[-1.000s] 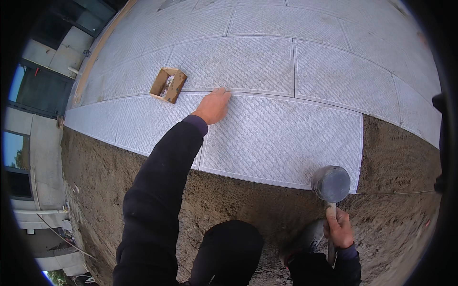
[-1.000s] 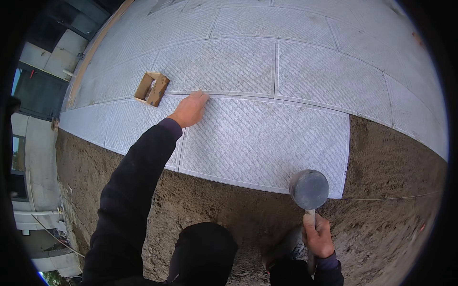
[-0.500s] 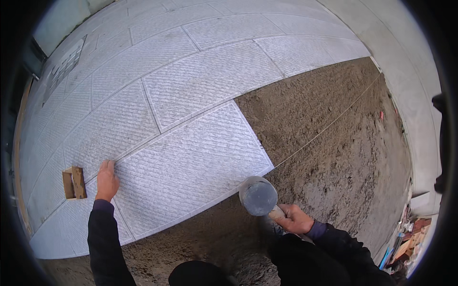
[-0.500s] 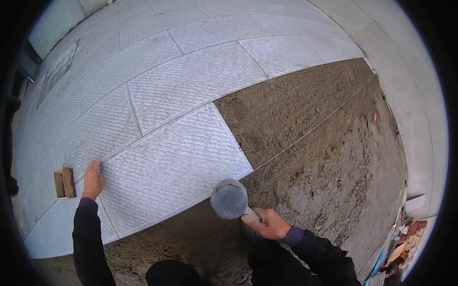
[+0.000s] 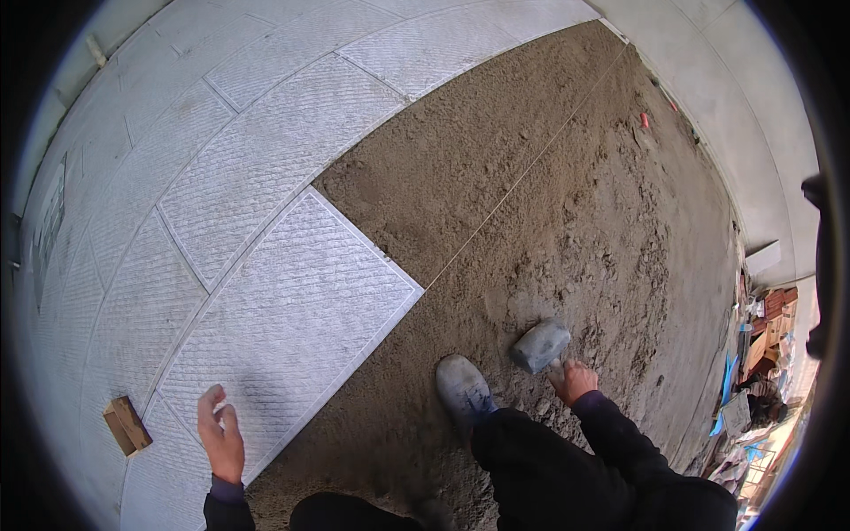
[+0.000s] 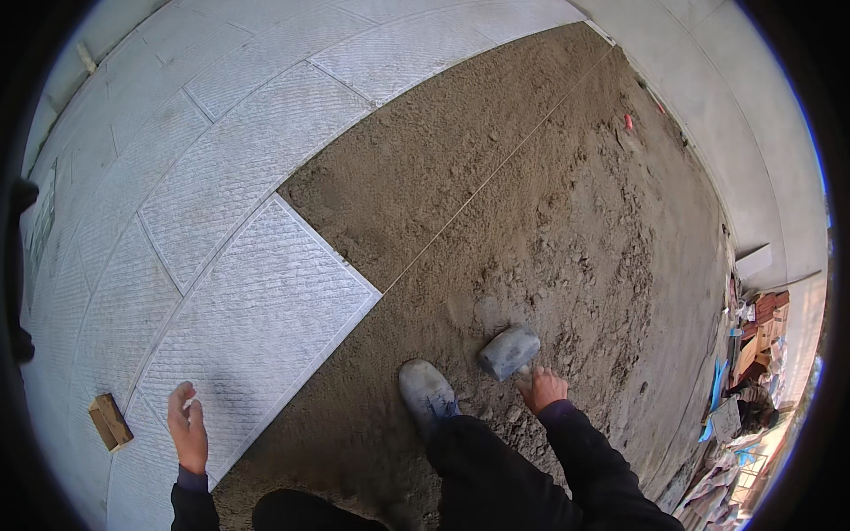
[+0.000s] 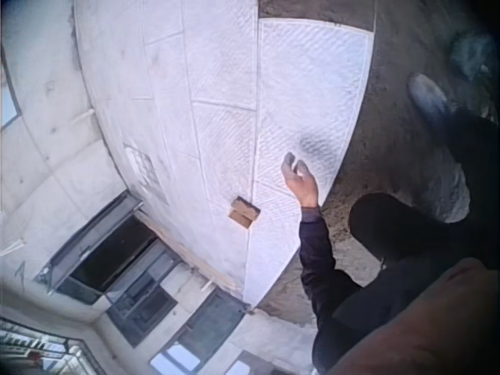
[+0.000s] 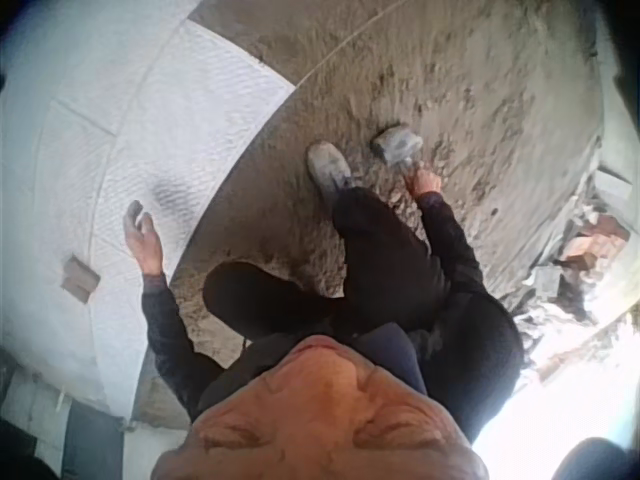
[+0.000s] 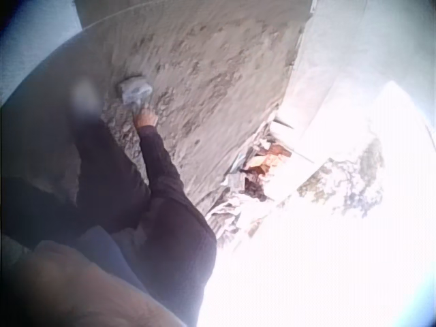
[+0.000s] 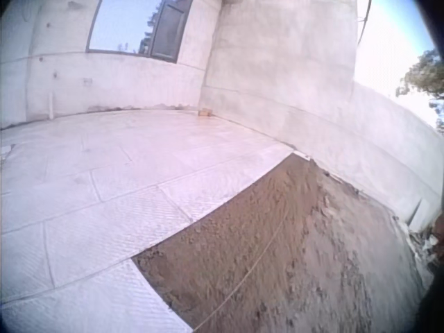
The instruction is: The person installs light gray rectangular tiles on a prepared sand bed, using a rubber mallet to tap each tile into place and a small wooden block to check alignment. Another worker assists by placing a tile. The person then uses a shovel to spread and level the sand bed.
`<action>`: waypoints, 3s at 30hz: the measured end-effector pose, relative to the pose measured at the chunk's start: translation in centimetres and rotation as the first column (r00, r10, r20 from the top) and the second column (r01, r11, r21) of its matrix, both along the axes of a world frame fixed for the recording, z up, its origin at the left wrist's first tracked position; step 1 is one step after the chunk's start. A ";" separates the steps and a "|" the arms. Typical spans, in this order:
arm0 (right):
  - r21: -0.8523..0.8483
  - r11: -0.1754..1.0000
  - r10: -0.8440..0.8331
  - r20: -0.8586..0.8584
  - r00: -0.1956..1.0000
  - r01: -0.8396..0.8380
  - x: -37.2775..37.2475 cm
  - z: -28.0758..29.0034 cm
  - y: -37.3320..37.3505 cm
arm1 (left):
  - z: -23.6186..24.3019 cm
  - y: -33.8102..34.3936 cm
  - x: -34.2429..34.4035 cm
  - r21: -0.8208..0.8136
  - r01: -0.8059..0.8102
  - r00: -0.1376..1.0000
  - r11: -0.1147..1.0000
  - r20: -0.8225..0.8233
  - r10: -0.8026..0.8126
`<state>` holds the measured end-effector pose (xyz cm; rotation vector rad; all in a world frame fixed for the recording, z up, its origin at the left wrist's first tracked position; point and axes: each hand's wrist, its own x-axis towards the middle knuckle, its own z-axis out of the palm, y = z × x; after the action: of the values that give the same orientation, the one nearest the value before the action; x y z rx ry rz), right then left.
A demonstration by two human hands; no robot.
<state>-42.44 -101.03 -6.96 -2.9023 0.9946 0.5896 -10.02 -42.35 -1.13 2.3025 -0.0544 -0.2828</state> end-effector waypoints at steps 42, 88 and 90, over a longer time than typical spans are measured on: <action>0.520 0.587 0.439 0.439 0.784 -0.620 51.1 6.2 1.6 | -0.6 -42.6 13.5 -0.627 -0.742 0.647 0.240 -0.763 0.007; 0.761 0.413 0.498 0.271 0.824 -0.500 22.7 0.4 12.1 | -5.0 -31.8 -13.8 -0.529 -0.752 0.608 0.393 -0.787 0.103; 0.706 0.443 0.444 0.362 0.820 -0.552 25.1 3.0 8.8 | -3.5 -34.5 -11.0 -0.625 -0.690 0.677 0.365 -0.735 0.022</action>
<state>-17.33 -92.24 -3.99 -2.2700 -0.2209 0.6252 -21.02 -76.83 -4.66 0.9745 0.5788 -0.5931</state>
